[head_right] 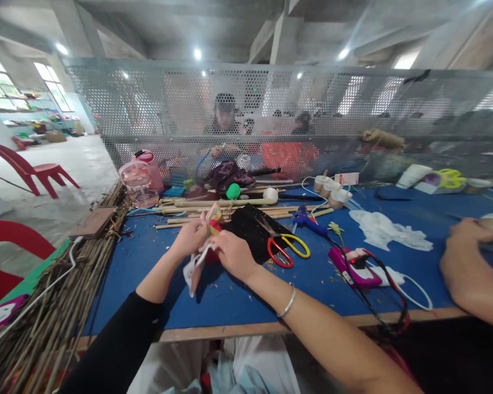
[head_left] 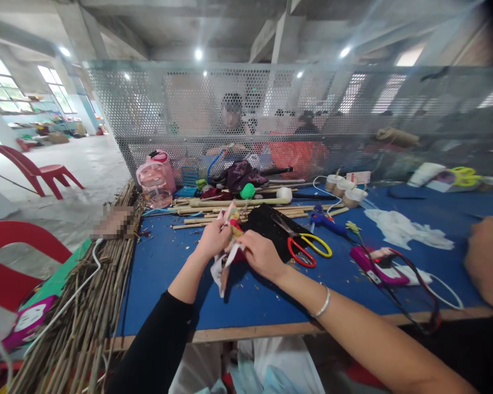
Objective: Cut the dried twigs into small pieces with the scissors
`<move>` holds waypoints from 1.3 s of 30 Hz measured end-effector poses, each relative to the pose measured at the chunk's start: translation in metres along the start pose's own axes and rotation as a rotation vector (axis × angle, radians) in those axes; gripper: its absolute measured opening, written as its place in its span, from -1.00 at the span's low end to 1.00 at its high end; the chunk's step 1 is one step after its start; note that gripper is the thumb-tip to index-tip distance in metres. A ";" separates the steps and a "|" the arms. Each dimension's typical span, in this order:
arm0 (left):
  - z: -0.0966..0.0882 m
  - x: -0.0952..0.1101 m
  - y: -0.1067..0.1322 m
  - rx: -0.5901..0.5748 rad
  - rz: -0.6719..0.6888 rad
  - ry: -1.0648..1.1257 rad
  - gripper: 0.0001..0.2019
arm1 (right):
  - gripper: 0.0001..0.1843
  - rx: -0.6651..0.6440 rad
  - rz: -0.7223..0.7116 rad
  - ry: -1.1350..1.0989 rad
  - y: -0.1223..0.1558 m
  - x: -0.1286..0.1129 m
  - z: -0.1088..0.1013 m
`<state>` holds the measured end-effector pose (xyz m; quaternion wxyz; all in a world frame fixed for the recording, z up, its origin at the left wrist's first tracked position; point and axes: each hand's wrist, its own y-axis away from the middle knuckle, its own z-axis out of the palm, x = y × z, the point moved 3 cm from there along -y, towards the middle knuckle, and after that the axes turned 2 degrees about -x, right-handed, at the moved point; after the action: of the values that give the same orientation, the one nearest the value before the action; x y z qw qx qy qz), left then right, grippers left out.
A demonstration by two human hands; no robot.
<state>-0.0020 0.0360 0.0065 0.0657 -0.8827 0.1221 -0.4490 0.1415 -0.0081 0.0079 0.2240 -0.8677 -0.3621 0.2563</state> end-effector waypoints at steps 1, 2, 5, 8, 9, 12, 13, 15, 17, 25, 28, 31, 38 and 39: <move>-0.001 0.002 0.002 -0.020 0.004 0.019 -0.66 | -0.81 0.063 0.111 -0.077 -0.004 0.006 0.002; -0.003 0.005 0.005 -0.041 0.017 0.036 -0.63 | -0.82 0.106 0.215 -0.148 -0.008 0.011 0.004; -0.005 0.013 0.011 -0.130 0.102 0.026 -0.54 | -0.81 0.152 0.423 -0.275 -0.015 0.023 0.011; -0.003 0.014 0.015 -0.215 0.158 -0.045 -0.57 | -0.80 0.155 0.494 -0.302 -0.019 0.031 0.016; -0.002 0.013 0.015 -0.222 0.154 -0.061 -0.59 | -0.81 0.150 0.501 -0.300 -0.019 0.034 0.016; 0.003 0.006 0.014 -0.188 0.112 -0.114 -0.67 | -0.81 0.123 0.515 -0.303 -0.018 0.039 0.017; 0.005 0.005 0.013 -0.157 0.098 -0.149 -0.69 | -0.80 0.113 0.516 -0.302 -0.017 0.040 0.016; 0.008 0.005 0.012 -0.077 0.083 -0.238 -0.74 | -0.78 0.083 0.506 -0.308 -0.013 0.040 0.015; 0.012 0.008 0.014 -0.018 0.078 -0.314 -0.78 | -0.85 0.045 0.499 -0.326 -0.005 0.040 0.012; 0.019 0.010 0.018 0.024 0.059 -0.381 -0.83 | -0.57 -0.186 0.073 0.063 0.048 0.010 -0.022; 0.019 0.006 0.016 0.059 0.079 -0.365 -0.83 | -0.75 -0.379 -0.130 0.224 0.050 -0.003 -0.020; 0.015 0.004 0.013 0.072 0.060 -0.314 -0.79 | -0.79 -0.387 -0.147 0.265 0.041 -0.005 -0.015; 0.000 0.004 0.010 0.006 -0.064 -0.031 -0.60 | -0.76 -0.256 0.131 0.007 0.013 0.002 -0.015; -0.002 0.005 0.010 -0.014 -0.077 0.024 -0.59 | -0.76 -0.247 0.179 -0.020 0.008 0.005 -0.016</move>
<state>-0.0021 0.0251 0.0097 0.0406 -0.8818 0.0920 -0.4608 0.1583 -0.0133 0.0145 0.0881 -0.9149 -0.3143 0.2373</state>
